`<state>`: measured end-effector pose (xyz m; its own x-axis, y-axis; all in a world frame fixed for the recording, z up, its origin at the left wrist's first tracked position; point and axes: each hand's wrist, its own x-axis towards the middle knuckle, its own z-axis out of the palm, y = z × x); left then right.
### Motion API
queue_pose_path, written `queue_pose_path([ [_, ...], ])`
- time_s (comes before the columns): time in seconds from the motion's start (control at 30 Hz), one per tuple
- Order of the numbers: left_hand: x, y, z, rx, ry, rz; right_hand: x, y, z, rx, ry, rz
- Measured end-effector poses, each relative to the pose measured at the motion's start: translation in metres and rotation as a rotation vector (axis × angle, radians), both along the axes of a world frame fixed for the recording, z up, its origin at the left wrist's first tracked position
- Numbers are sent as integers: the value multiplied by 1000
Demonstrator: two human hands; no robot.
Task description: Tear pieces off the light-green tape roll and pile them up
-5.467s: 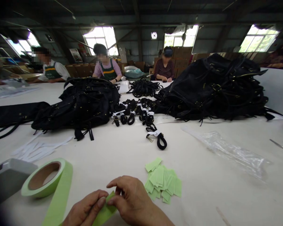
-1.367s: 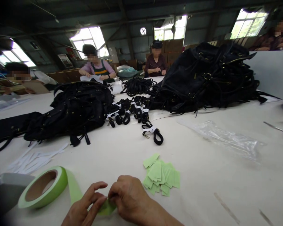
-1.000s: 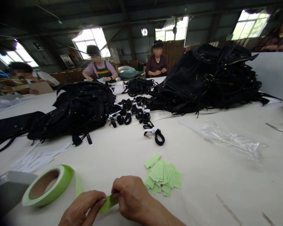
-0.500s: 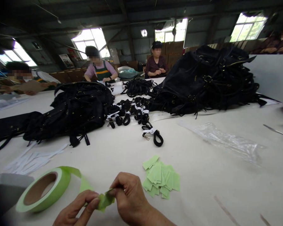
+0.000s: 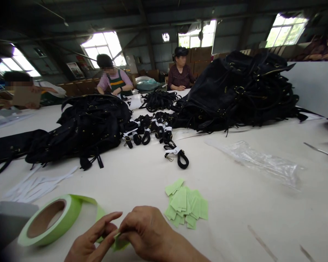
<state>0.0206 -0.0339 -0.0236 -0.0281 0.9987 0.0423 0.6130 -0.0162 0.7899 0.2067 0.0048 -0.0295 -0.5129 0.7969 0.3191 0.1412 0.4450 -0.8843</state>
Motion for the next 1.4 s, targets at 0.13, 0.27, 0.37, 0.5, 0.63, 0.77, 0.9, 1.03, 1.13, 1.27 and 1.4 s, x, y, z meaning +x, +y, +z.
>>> queue_pose_path([
  [0.13,-7,1,-3,-34,5,-187,4,5,-7,91,-108,17],
  [0.27,-13,1,-4,33,126,-246,6,6,-8,79,-272,50],
  [0.37,-15,1,-4,86,233,-309,6,5,-10,78,-313,49],
  [0.5,-14,1,-7,182,275,-323,5,7,-17,78,-293,30],
  [0.63,-14,2,-6,324,385,-320,4,10,-22,34,-254,-12],
  [0.77,-13,6,0,420,424,-378,-2,8,-18,-61,-100,-91],
  [0.9,-27,6,0,458,400,-223,6,17,-10,-324,170,-207],
  [1.03,-58,1,-6,410,389,11,22,34,-4,-583,512,-355],
  [1.13,-62,1,-9,405,386,-104,16,27,-2,-443,416,-140],
  [1.27,-35,4,-11,417,399,-264,-3,5,-6,-111,177,4],
  [1.4,-14,4,-7,382,379,-246,-4,-1,-13,67,36,-23],
])
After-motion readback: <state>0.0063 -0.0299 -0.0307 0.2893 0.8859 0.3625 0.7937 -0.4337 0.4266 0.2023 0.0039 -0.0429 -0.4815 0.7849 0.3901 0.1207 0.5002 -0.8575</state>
